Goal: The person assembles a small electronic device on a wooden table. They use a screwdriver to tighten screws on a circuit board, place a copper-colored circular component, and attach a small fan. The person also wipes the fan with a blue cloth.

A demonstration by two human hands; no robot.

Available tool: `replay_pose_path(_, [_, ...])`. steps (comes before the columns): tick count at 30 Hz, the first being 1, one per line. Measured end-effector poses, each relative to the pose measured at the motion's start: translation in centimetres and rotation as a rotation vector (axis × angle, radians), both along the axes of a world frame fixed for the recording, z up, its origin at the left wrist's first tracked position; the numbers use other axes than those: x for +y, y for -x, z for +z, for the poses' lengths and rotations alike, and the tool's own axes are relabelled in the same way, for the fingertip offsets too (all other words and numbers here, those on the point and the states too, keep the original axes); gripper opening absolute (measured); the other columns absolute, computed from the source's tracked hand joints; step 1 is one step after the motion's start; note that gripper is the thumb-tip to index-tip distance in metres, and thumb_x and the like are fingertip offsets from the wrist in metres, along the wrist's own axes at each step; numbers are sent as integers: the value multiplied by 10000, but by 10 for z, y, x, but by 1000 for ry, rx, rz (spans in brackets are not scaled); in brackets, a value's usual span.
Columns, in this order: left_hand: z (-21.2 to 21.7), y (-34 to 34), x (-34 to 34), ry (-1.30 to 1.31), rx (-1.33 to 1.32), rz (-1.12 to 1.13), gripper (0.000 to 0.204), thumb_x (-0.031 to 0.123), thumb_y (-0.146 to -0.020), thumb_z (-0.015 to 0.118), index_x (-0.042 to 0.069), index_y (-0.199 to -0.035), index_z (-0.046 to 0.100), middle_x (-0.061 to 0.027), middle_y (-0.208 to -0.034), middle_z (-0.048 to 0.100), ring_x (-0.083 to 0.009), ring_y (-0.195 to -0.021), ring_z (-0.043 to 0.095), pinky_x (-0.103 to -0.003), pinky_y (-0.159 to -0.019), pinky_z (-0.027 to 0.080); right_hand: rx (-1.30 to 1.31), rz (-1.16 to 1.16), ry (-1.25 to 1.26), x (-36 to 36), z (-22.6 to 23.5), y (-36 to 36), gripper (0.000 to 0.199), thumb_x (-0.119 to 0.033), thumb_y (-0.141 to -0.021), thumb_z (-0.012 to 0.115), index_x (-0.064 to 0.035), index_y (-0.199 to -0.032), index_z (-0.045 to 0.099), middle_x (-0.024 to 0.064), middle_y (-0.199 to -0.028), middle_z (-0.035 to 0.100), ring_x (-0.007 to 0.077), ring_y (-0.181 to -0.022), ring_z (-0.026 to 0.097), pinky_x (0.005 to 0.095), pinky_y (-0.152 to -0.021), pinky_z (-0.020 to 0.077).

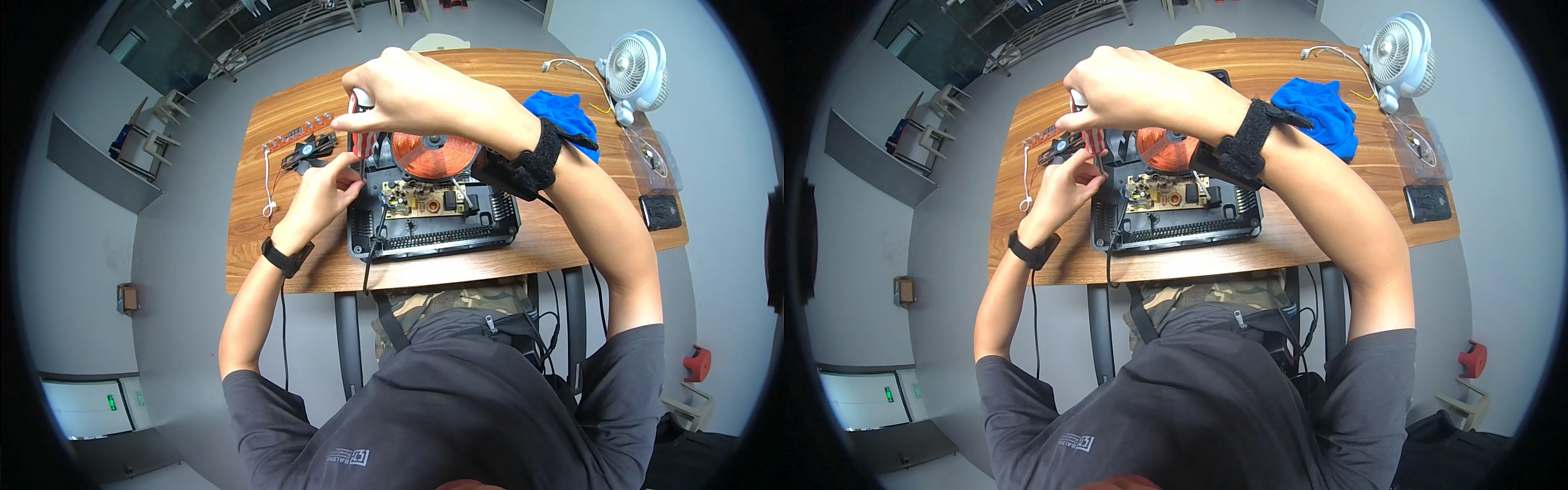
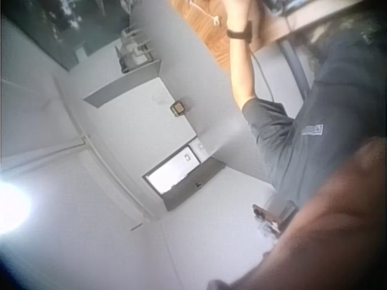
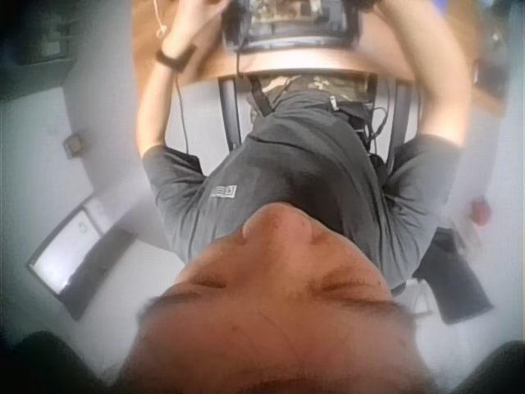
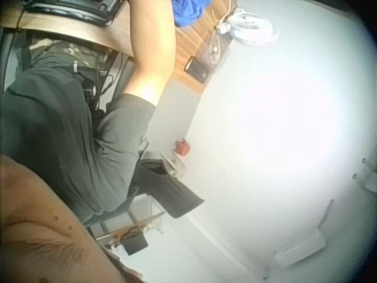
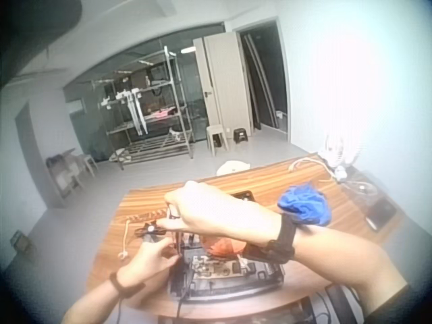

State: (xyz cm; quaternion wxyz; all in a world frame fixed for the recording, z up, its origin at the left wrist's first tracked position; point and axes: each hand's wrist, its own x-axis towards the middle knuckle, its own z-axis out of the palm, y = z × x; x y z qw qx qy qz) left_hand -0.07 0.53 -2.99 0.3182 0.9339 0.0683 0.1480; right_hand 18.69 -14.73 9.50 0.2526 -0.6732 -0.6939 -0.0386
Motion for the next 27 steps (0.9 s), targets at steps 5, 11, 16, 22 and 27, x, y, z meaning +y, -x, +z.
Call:
replay_pose_path(5, [0,1,0,-13,12,-22,404,-22,-898,718,29,-1280,596,-153,-877,769,-260,-802,779,-339,-740,629,0,-6,20,1,0,1,504,-494,-904,739,9,-902,756,212,-748,727,373,-742,745,442,-730,615])
replay_pose_path(11, [0,0,-1,-6,1,-43,423,-25,-891,715,32,-1293,595,-155,-880,769,-264,-816,779,-342,-752,632,33,-3,50,-4,3,2,478,-457,-893,745,20,-938,750,209,-754,732,367,-751,750,440,-735,616])
replay_pose_path(16, [-1,-1,1,-12,-17,-65,427,-25,-890,712,29,-1299,601,-156,-888,772,-264,-831,780,-340,-767,632,47,11,73,-4,4,1,478,-446,-894,743,28,-957,747,207,-757,735,361,-751,751,437,-733,615])
replay_pose_path(22, [-2,0,0,-36,-37,-30,441,-43,-880,738,23,-1303,632,-126,-893,775,-214,-830,783,-314,-776,617,17,-48,20,-4,0,3,502,-470,-894,737,31,-920,765,220,-761,735,376,-760,755,447,-745,621])
replay_pose_path(27, [-2,-2,-1,-51,-72,-18,396,-31,-875,762,19,-1248,638,-118,-882,774,-198,-806,777,-299,-746,616,31,-112,-3,-2,-2,4,518,-488,-899,724,27,-869,773,232,-738,726,394,-746,752,454,-742,625])
